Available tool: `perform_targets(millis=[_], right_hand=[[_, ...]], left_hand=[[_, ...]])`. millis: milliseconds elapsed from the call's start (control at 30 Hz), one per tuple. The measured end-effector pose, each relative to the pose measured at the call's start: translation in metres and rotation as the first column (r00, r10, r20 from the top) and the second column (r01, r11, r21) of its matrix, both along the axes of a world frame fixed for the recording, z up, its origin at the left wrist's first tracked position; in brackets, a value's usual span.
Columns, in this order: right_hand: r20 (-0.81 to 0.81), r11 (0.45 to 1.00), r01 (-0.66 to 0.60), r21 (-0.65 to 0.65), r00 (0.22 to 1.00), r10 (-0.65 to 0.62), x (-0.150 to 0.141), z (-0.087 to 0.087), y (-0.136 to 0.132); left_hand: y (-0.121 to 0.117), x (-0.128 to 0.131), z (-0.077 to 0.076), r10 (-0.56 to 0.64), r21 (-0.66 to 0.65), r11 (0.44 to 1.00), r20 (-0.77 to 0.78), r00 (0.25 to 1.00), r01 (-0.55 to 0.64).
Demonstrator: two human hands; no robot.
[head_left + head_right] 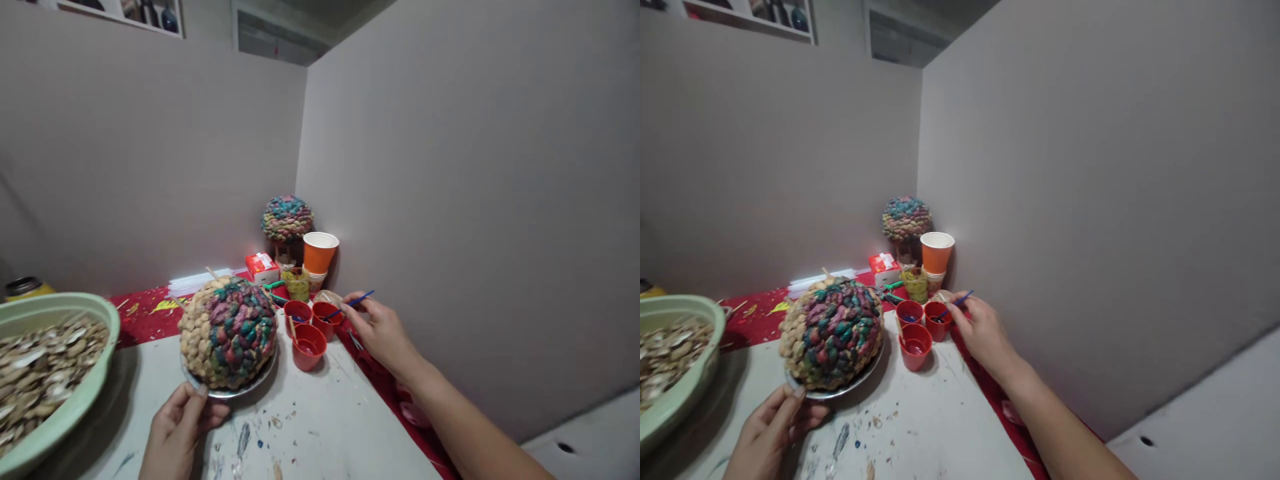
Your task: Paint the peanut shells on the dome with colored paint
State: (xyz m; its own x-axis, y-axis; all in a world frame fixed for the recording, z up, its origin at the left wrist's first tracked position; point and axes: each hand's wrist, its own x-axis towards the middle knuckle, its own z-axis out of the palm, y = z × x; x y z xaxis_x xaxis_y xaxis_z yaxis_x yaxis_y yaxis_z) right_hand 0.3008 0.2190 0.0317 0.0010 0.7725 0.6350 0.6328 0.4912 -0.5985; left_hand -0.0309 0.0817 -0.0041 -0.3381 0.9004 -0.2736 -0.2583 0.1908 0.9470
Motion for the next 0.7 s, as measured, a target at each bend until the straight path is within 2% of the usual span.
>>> perform_targets(millis=[167,333,567,700], right_hand=[[0.039,0.999,-0.035,-0.031,0.999,0.036,0.0,-0.01,0.005],[0.056,0.996,-0.053,-0.065,0.997,0.057,-0.001,-0.017,0.007],[0.0,0.989,-0.068,-0.132,0.998,0.069,-0.004,-0.013,0.004],[-0.049,0.988,-0.03,-0.15,0.999,0.023,-0.001,-0.011,0.007]], left_hand=[[-0.008,0.005,0.006,-0.062,0.039,0.997,-0.047,0.997,0.064],[-0.007,0.004,0.006,-0.098,0.051,0.994,-0.036,0.995,0.1],[-0.008,0.002,0.007,-0.154,0.024,0.987,-0.095,0.984,0.157],[-0.007,-0.008,-0.003,-0.197,0.001,0.98,-0.146,0.969,0.199]])
